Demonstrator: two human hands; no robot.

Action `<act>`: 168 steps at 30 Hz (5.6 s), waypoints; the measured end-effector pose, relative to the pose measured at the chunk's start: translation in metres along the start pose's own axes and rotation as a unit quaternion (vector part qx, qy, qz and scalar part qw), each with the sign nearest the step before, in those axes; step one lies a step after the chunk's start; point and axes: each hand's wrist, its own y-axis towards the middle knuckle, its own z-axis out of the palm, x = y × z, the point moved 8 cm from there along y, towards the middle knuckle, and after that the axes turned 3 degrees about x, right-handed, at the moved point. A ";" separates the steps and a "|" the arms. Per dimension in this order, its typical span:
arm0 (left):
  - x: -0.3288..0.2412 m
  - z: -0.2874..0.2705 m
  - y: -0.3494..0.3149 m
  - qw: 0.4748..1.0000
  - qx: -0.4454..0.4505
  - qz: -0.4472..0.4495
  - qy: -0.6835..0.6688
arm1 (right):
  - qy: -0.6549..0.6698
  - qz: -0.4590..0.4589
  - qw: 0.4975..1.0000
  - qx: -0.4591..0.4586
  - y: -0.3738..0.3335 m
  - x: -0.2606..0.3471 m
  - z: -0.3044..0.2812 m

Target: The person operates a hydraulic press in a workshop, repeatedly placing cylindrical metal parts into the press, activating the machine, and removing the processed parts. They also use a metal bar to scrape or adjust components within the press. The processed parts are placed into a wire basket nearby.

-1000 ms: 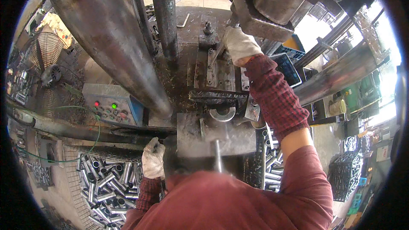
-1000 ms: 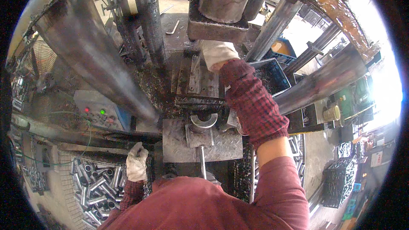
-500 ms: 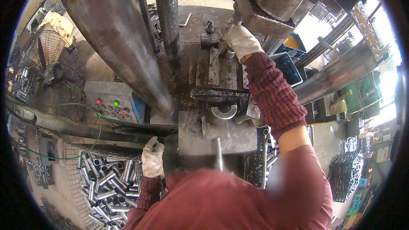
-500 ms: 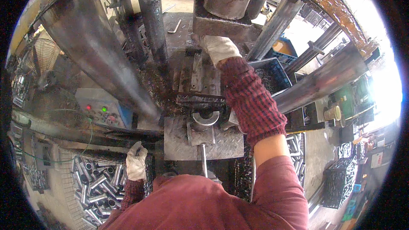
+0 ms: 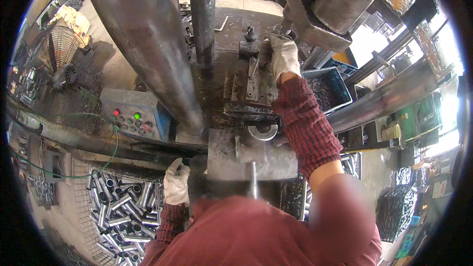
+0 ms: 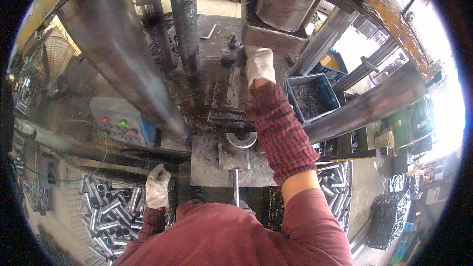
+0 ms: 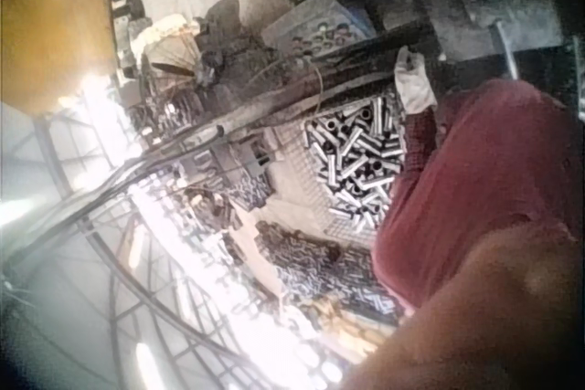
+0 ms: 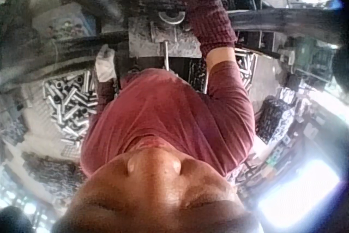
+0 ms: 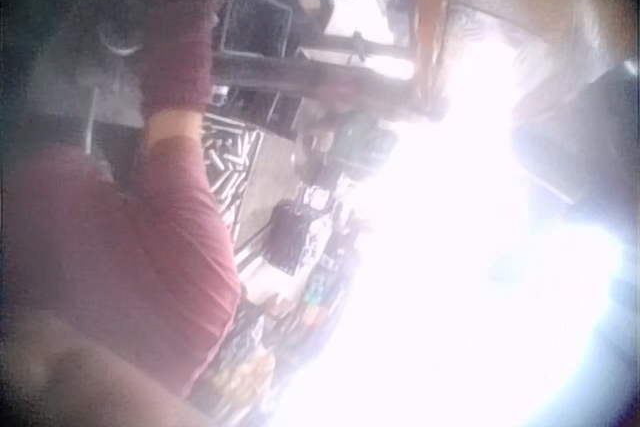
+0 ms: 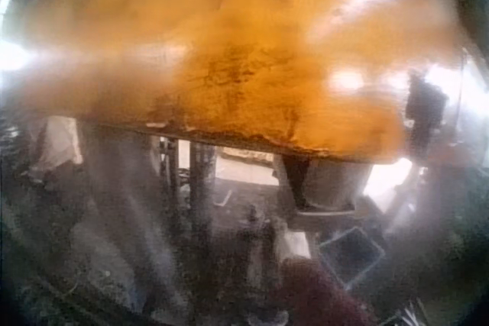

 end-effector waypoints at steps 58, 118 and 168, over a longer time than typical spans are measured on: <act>0.011 0.000 0.015 1.000 -0.010 -0.011 0.017 | -0.121 -0.100 0.964 0.216 0.003 0.049 -0.030; 0.019 -0.001 0.021 0.999 -0.009 -0.005 0.037 | -0.462 -0.319 0.827 0.031 -0.041 0.120 -0.048; -0.003 0.001 0.017 0.994 -0.006 0.003 0.108 | 0.189 0.003 0.934 0.304 -0.002 0.066 -0.014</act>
